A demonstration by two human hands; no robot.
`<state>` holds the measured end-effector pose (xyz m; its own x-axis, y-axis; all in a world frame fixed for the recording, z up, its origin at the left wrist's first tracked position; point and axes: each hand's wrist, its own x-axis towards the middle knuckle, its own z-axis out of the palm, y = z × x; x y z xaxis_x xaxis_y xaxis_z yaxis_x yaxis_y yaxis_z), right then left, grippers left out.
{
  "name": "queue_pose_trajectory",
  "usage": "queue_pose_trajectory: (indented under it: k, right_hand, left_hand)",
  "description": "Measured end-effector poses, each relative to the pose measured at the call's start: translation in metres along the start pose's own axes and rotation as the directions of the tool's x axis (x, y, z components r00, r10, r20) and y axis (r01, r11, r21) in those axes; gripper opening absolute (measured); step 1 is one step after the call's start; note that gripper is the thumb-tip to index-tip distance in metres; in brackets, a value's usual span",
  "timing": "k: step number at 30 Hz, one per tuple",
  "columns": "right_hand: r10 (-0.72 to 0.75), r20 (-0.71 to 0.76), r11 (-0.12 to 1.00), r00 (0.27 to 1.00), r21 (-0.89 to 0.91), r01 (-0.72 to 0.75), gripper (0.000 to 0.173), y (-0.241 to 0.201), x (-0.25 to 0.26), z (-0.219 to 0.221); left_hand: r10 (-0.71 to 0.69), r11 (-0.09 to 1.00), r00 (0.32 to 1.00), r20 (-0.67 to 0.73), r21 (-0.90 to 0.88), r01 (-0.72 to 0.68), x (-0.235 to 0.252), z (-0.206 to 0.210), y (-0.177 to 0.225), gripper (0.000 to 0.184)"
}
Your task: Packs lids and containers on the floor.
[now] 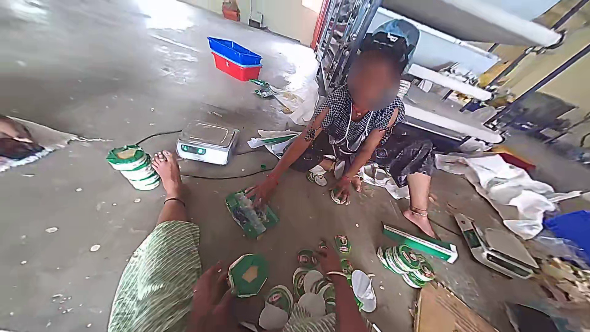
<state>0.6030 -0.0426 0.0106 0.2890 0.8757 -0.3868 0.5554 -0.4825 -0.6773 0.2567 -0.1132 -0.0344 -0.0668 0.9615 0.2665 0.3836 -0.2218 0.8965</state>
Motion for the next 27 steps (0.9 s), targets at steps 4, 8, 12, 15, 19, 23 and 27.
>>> queue_pose_trajectory:
  k: [4,8,12,15,19,23,27]
  right_hand:
    - [0.005,0.007,0.936,1.0,0.352,-0.007,0.063,-0.03,-0.035,-0.014]
    - [-0.218,0.209,0.864,0.953,0.495,0.089,0.067,-0.049,-0.058,0.005]
    - [-0.231,0.301,0.883,0.925,0.463,0.07,0.063,-0.076,-0.079,0.047]
    - [-0.214,0.222,0.89,0.951,0.445,0.097,0.06,-0.084,-0.078,0.076]
    - [-0.263,0.18,0.946,0.948,0.242,0.217,0.056,-0.1,-0.07,0.093]
    - [-0.289,0.169,0.957,0.942,0.057,0.283,0.057,-0.103,-0.065,0.1]
    - [-0.291,0.183,0.954,0.939,-0.017,0.299,0.058,-0.101,-0.063,0.101]
  left_hand:
    - [-0.009,1.0,0.998,-0.057,-0.031,0.007,0.001,0.009,0.062,0.043]
    - [-0.198,0.951,0.949,0.246,-0.185,0.247,0.014,0.022,0.09,0.062]
    - [-0.489,0.805,0.843,0.223,-0.256,0.534,0.023,0.02,0.097,0.056]
    - [-0.49,0.832,0.87,0.062,-0.265,0.487,0.024,0.017,0.084,0.059]
    - [-0.404,0.914,0.914,-0.036,-0.038,0.403,0.032,0.014,0.065,0.058]
    - [-0.317,0.934,0.948,-0.039,0.161,0.319,0.037,0.019,0.057,0.053]
    - [-0.231,0.908,0.973,-0.003,0.358,0.217,0.035,0.025,0.053,0.048]
